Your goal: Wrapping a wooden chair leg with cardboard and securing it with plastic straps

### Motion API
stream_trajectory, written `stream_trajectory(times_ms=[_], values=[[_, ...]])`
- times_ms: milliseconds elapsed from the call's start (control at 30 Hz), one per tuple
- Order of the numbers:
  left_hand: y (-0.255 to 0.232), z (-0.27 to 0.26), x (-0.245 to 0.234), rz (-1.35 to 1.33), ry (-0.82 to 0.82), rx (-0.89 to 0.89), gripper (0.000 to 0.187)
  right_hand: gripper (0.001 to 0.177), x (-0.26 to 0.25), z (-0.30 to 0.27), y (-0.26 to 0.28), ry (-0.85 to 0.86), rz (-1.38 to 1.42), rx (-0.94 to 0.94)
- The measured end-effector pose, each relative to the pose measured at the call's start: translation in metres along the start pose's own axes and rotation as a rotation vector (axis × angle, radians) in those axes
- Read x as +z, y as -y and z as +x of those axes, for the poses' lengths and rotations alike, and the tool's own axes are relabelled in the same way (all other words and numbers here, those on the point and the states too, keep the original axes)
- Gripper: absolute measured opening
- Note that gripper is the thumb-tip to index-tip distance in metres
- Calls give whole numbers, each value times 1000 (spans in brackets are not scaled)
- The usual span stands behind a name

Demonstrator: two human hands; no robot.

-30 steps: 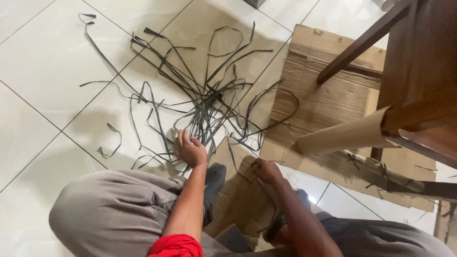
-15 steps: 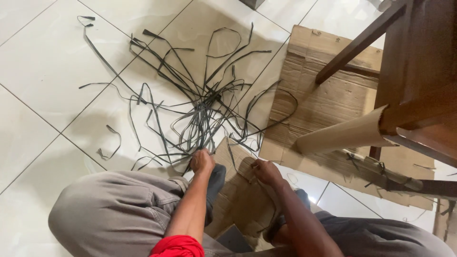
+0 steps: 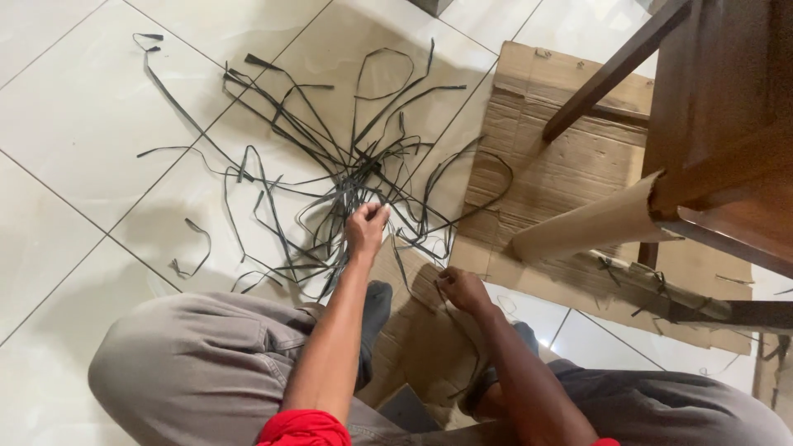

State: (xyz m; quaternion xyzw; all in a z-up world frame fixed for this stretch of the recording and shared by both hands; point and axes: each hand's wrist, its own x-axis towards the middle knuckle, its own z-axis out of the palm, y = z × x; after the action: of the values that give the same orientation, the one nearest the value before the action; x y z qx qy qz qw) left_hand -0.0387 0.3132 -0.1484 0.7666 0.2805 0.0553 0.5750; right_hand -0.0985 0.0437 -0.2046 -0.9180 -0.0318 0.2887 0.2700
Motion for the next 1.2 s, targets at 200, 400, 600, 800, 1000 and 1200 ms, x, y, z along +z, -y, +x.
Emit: stream_trajectory(times_ms=[200,400,600,800,1000,1200], values=[[-87,-22,-2,-340,149,-10,25,34,-29,4,32,-194,639,13],[-108,-38,13,-513,279,0,16,44,-70,-16,105,-204,1098,-234],[-112,-45,18,-523,234,-4,14,37,-76,-19,124,-142,1202,-294],[-119,-58,16,-553,118,-66,16,18,-71,-10,93,-212,1270,-212],[-123,-71,40,-467,65,17,13,17,-76,-19,73,-315,1191,-155],[-137,-92,72,-385,140,142,17,18,-85,-46,43,-501,1178,-126]])
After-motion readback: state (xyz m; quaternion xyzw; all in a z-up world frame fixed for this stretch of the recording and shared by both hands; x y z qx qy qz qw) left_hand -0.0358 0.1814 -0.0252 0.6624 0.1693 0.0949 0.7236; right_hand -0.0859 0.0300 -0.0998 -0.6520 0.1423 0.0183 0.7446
